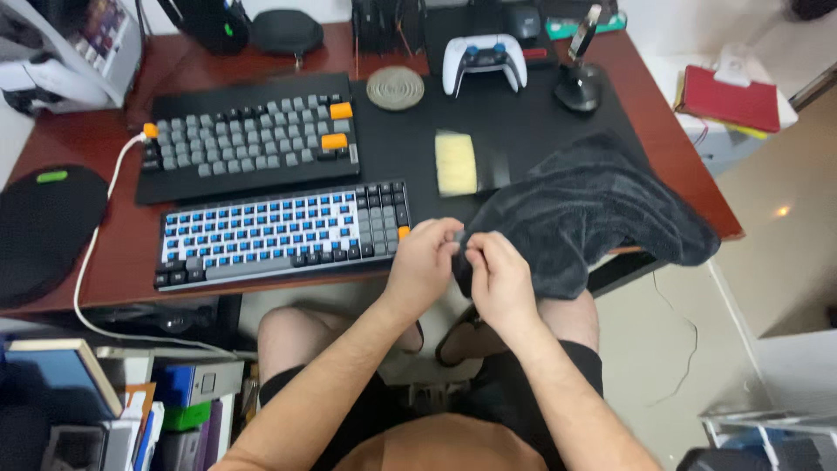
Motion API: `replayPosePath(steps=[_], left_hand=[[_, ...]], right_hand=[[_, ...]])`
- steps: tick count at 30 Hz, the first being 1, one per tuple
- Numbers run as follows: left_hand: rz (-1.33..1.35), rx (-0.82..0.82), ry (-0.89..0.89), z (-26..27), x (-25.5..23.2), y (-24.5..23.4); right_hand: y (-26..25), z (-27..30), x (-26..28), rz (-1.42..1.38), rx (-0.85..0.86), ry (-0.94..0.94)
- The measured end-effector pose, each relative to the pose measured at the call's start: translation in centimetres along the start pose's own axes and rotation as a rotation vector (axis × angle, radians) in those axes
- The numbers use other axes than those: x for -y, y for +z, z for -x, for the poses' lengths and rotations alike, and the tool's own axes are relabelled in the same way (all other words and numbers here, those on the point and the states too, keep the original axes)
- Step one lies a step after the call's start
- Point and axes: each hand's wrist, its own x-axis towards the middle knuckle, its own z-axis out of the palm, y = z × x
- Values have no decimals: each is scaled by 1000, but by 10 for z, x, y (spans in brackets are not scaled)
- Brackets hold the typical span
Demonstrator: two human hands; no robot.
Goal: The person removes individual keycaps from a mechanical keyboard, brushes each keycap with a small brush, wipes it with a cloth, and places it back on the keyboard. The process is repeated for multiple keycaps in a repetitive cycle.
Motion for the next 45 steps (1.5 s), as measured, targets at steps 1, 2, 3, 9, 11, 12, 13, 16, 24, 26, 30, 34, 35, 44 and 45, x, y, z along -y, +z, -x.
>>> replayPosePath(steps=[1,2,3,9,11,12,13,16,24,26,30,34,35,44,45], left_hand=[[-10,-6,-19,-5,-1,-2],[7,16,-23,-2,-2,-1],[23,37,-26,0,-2,-1],[50,37,-26,-5,-5,-5],[64,54,-52,-2,-5,-4],[69,40,-44,-4,-4,-5],[74,26,-35,-6,-4,-5],[56,50,-60,-7,-1,-1],[75,40,-27,-8,4,2],[95,28,-26,-8,4,3],[84,51,-31,-9,6,3],[197,22,-106,-10,10,5],[198,45,-133,-11,11,6],[701,66,-350,-9,24,20],[678,68,-366,-8,26,22]], right_hand=[[0,-5,-1,-11,9,0],[0,-2,0,-16,-2,23],[0,0,0,-20,-13,47],[1,-10,-1,-4,0,14],[0,-7,0,-10,-1,11],[1,-7,0,-31,3,-16],[1,-8,1,-52,8,-44],[4,-10,-2,-11,7,34],[4,-15,-10,-18,-32,23],[5,-13,-9,-37,-34,2],[9,-14,-8,-25,-17,7],[9,-12,-15,-91,-14,26],[9,-13,-18,-94,-15,49],[28,-4,-37,-374,-110,285],[29,-5,-41,-398,-96,309]])
